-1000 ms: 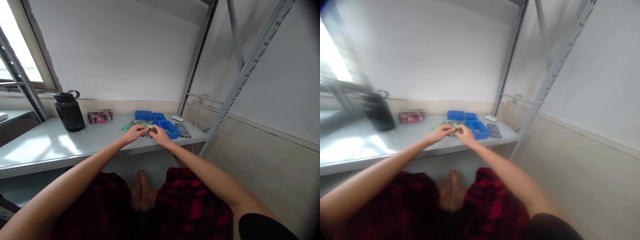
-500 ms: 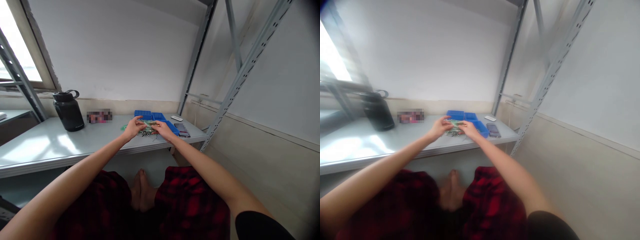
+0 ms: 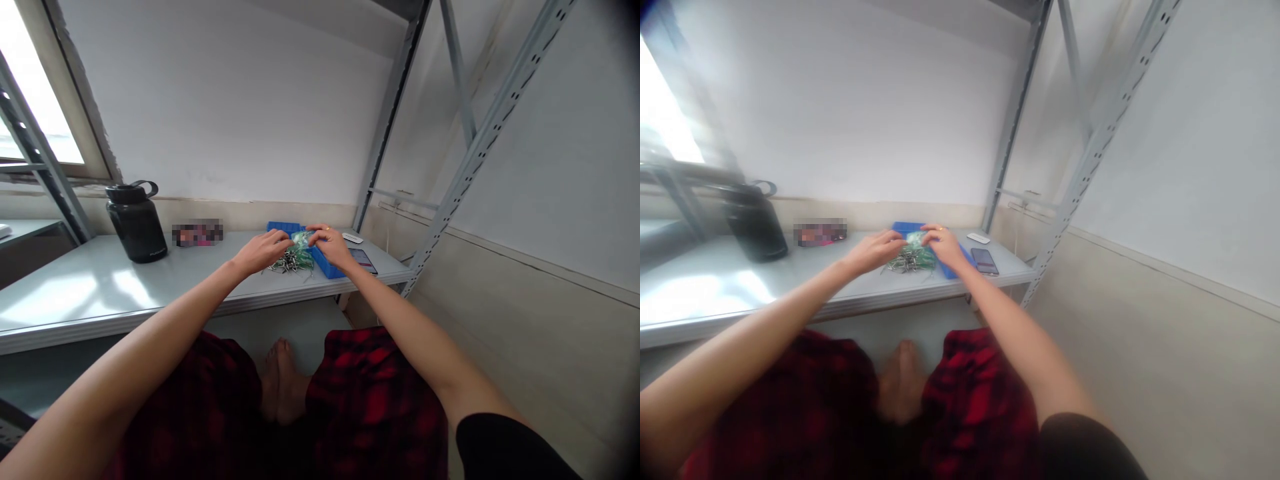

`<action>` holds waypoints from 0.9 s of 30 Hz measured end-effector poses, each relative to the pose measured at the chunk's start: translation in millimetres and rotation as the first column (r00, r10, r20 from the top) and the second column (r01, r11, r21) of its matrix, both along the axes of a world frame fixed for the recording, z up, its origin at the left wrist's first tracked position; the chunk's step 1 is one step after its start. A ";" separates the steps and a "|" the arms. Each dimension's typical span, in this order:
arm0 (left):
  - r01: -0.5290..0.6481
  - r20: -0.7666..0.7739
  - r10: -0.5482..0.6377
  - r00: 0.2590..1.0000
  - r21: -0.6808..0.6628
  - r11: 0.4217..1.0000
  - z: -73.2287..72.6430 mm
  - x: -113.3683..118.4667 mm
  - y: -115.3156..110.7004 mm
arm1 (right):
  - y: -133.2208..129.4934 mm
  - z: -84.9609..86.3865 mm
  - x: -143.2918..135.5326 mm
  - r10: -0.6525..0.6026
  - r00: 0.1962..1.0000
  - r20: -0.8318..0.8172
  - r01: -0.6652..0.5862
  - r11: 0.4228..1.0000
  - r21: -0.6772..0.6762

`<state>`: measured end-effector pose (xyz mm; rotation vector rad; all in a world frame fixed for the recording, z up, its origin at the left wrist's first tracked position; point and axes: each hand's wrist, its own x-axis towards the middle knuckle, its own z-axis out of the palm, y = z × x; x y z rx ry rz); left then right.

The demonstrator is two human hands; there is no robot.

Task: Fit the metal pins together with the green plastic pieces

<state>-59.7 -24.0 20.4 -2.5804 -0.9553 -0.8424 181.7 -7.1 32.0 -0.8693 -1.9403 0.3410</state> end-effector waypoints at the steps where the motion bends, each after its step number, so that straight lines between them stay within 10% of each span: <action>1: -0.045 -0.060 0.045 0.997 -0.009 0.999 0.0 -1.9 0.8 | 4.4 3.2 7.5 -0.043 0.999 0.023 0.043 0.999 0.028; 11: -0.376 -0.232 0.299 0.926 -0.480 0.793 1.8 -53.1 27.3 | 43.7 -26.9 77.3 -0.429 0.700 0.571 0.479 0.875 0.071; 19: -0.407 -0.248 0.323 0.913 -0.589 0.698 -15.0 -69.6 25.5 | 27.6 -30.5 45.9 -0.372 0.647 0.666 0.337 0.922 0.188; 27: -0.420 -0.316 0.282 0.906 -0.580 0.698 -33.9 -59.2 27.8 | 8.2 -48.0 -12.2 -0.268 0.416 0.869 0.074 0.962 0.261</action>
